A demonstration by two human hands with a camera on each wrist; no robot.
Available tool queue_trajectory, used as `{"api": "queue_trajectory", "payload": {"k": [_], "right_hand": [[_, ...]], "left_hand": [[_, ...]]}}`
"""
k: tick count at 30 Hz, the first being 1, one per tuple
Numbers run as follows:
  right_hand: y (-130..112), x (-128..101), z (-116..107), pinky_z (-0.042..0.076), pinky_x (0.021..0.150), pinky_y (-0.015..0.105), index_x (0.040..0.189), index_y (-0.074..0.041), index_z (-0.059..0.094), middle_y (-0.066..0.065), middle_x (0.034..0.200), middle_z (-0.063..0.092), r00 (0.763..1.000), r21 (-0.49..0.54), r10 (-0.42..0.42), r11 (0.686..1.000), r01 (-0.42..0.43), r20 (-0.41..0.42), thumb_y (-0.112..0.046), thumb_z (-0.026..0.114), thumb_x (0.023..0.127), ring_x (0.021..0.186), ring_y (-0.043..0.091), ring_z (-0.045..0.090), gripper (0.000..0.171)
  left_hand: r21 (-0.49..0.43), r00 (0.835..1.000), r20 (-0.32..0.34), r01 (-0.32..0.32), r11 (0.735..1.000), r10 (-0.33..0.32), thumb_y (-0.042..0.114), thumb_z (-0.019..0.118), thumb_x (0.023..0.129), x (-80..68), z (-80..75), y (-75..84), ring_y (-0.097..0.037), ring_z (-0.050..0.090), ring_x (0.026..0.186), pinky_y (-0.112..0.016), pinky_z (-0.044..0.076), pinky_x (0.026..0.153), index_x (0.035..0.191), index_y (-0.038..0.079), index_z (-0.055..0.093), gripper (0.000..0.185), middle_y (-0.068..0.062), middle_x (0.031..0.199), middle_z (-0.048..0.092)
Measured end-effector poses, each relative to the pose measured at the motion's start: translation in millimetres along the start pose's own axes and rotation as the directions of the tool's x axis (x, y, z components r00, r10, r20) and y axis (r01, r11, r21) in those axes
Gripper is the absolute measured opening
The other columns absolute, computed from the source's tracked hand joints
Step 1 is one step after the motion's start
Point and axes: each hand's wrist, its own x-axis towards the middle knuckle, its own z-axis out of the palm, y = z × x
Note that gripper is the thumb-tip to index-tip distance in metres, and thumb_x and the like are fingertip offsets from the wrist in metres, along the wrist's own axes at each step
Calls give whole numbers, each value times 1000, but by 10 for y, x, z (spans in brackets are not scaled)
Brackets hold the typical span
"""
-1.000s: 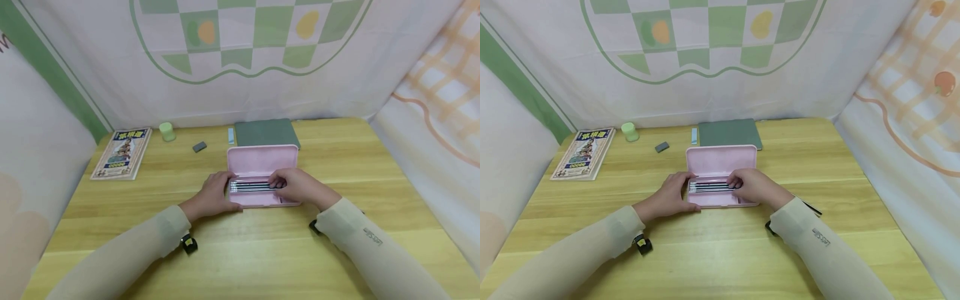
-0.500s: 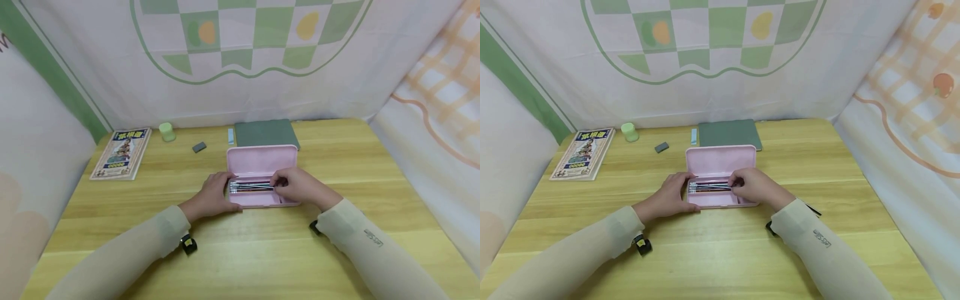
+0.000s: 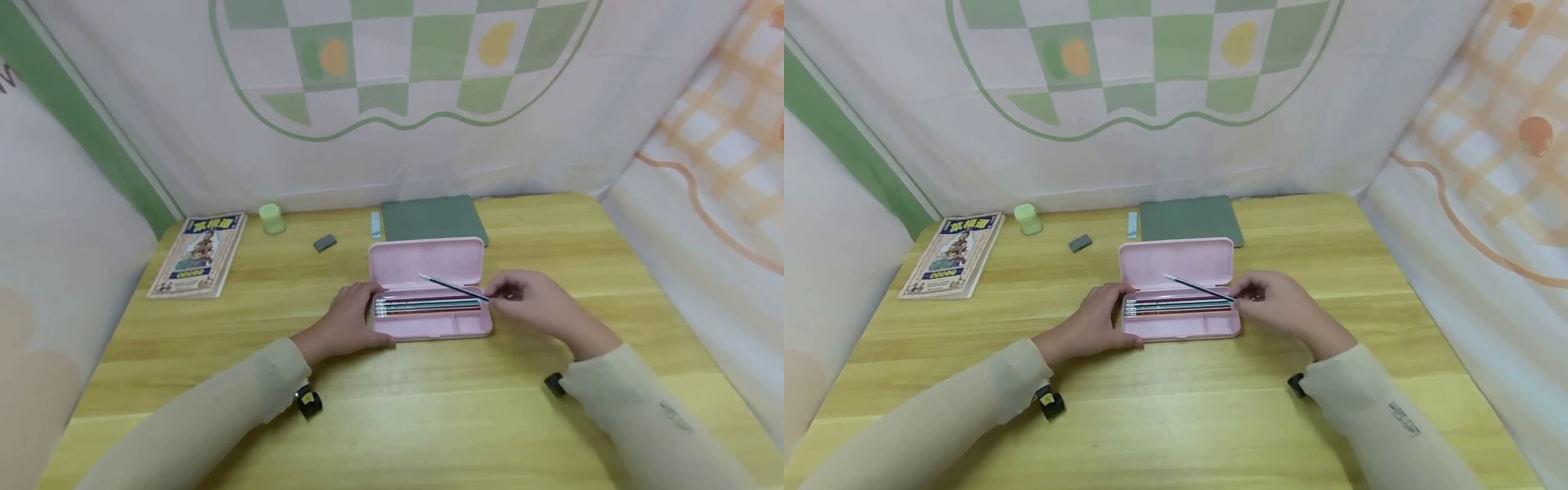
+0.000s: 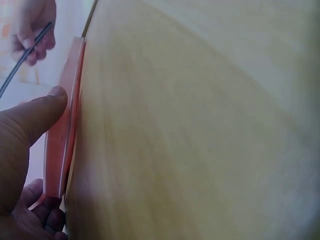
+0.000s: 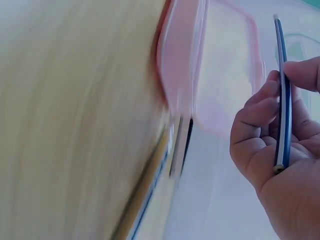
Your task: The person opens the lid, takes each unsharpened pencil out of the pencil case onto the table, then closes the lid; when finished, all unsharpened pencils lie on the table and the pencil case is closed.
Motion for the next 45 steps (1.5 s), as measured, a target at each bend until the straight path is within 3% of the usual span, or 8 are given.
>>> {"api": "queue_trajectory", "payload": {"k": [7, 11, 14, 18, 23, 38, 45], "right_hand": [[386, -385, -420, 54, 75, 18, 113, -4, 70, 12, 109, 71, 988, 0, 81, 997, -82, -131, -17, 70, 100, 93, -1, 64, 18], [637, -493, -584, 52, 73, 16, 117, -2, 68, 11, 111, 71, 975, -16, 142, 989, -147, -171, -20, 68, 102, 92, -10, 59, 23], [789, -483, -630, 51, 73, 17, 118, 0, 68, 13, 111, 71, 975, -50, 169, 983, -177, -141, -22, 67, 103, 90, -7, 58, 27], [903, -431, -599, 51, 74, 23, 117, -1, 68, 11, 107, 71, 976, -119, 209, 970, -214, -55, -27, 67, 103, 90, 8, 61, 30], [924, -399, -509, 50, 75, 27, 113, -2, 70, 6, 100, 71, 972, -154, 235, 960, -233, -5, -27, 69, 100, 89, 17, 62, 28], [853, -357, -414, 52, 78, 28, 111, -3, 70, 5, 103, 71, 980, -170, 191, 969, -179, 55, -19, 70, 97, 95, 19, 64, 21], [796, -356, -401, 52, 77, 33, 111, -5, 70, 5, 104, 70, 978, -197, 204, 961, -194, 34, -21, 69, 98, 93, 19, 62, 21]], "left_hand": [[-10, 1000, -2, -18, 1000, 18, 57, 91, 71, -1, 10, 21, -25, 39, 138, -45, 31, 118, 149, 13, 45, 101, -5, 150, 49], [-10, 1000, 2, -11, 1000, 11, 58, 91, 71, -9, 23, 22, -26, 39, 138, -45, 31, 119, 149, 13, 45, 101, -5, 150, 49], [-7, 1000, -1, -2, 1000, 2, 59, 91, 71, -14, 33, 9, -25, 39, 138, -45, 31, 119, 149, 14, 45, 101, -4, 150, 48], [-8, 1000, -4, -1, 1000, 1, 59, 91, 71, -15, 51, -19, -24, 39, 138, -45, 31, 119, 148, 14, 45, 100, -4, 150, 48], [8, 1000, -3, -15, 1000, 15, 61, 89, 71, -5, 70, -41, -24, 40, 138, -44, 30, 119, 148, 15, 45, 100, -3, 149, 49], [9, 999, -18, -27, 1000, 27, 61, 90, 71, -6, 42, -25, -25, 40, 137, -45, 31, 119, 148, 13, 46, 102, -5, 149, 50], [3, 999, -18, -27, 1000, 27, 62, 90, 70, 2, 39, -24, -26, 40, 138, -46, 30, 119, 148, 14, 46, 102, -4, 149, 50]]}}
